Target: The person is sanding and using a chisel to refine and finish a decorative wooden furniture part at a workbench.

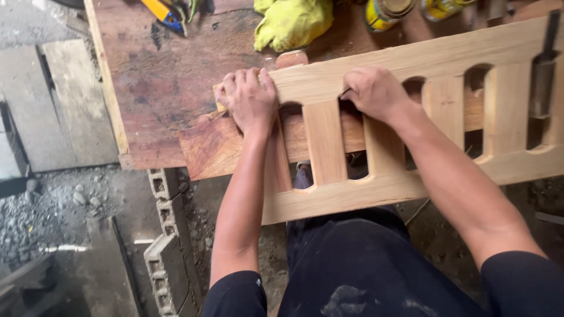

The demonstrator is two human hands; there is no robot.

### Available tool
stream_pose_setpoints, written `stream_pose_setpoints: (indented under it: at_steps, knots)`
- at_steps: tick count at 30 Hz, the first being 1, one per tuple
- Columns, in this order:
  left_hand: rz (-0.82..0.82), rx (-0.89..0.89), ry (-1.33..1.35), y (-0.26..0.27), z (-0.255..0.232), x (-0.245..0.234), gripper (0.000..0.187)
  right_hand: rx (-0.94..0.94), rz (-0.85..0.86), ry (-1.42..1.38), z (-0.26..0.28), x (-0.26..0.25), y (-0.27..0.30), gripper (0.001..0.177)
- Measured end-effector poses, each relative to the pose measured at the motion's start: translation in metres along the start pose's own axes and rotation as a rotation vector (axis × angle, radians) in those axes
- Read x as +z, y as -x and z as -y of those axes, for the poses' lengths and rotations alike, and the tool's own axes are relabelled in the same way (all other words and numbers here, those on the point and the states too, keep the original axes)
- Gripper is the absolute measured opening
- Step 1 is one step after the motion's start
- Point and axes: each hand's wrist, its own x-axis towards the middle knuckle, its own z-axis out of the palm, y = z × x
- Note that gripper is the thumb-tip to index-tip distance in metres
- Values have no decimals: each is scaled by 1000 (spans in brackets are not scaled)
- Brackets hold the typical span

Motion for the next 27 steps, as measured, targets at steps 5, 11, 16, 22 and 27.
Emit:
stream_pose_setpoints:
  at_steps: [5,11,16,22,27]
  knots:
    - [-6,15,0,1,2,2,28,272,-105,-372,35,-38,61,18]
    - [-58,21,15,10,-7,2,28,591,-165,-414,-45,-47,136,17]
    - [-139,86,-5,63,-30,7,45,277,-573,-73,-154,-65,170,37]
    - [121,191,243,173,-103,11,26,966,-354,63,-178,-109,210,39]
    - [91,162,181,194,-157,3,43,651,-169,298,-222,-88,233,41]
